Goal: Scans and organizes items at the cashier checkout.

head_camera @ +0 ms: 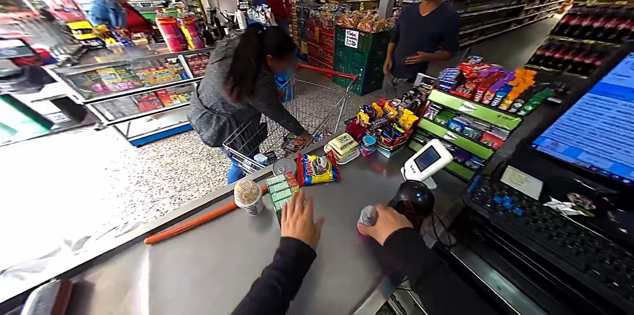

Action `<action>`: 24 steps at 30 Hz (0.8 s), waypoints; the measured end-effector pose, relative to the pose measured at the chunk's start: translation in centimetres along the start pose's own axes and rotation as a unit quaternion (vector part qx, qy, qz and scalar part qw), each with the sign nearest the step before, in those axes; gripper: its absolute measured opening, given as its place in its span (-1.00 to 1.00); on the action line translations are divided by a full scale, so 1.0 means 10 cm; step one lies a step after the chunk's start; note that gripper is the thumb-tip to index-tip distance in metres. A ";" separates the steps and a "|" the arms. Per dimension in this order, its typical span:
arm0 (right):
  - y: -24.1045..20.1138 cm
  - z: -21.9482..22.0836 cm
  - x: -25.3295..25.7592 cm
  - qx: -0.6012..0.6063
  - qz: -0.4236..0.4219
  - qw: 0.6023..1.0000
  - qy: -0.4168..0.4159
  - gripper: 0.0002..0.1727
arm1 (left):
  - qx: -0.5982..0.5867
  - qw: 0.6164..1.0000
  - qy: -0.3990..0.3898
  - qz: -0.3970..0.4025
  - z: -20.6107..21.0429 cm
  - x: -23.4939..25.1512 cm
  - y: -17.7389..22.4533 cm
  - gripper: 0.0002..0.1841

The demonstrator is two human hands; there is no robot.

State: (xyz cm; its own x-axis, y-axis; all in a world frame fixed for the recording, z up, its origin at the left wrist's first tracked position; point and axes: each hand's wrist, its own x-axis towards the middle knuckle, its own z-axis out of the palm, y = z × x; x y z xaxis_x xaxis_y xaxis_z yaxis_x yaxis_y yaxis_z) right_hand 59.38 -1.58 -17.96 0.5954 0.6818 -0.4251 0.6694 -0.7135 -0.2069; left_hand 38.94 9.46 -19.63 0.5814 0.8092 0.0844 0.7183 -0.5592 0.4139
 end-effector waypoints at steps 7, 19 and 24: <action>-0.54 0.03 0.24 -0.044 -0.115 0.988 0.097 0.18 | 0.151 0.968 -0.166 -0.113 -0.19 0.79 -0.49 0.27; -0.01 0.77 -0.55 0.323 -0.297 0.888 0.138 0.48 | -0.612 0.742 -0.242 0.127 -0.59 0.21 -0.61 -0.55; 0.21 0.74 -0.56 0.481 -0.445 0.730 0.195 0.63 | -0.811 0.434 -0.254 0.300 0.53 -0.13 -0.52 -0.52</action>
State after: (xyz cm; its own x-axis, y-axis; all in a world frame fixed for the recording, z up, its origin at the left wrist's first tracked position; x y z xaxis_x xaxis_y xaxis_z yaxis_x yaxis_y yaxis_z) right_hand 54.18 -8.05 -22.54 0.3220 0.8047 0.4988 0.3574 0.3845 -0.8511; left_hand 36.52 10.39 -26.67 0.7831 0.2324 0.5768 -0.5943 0.5527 0.5842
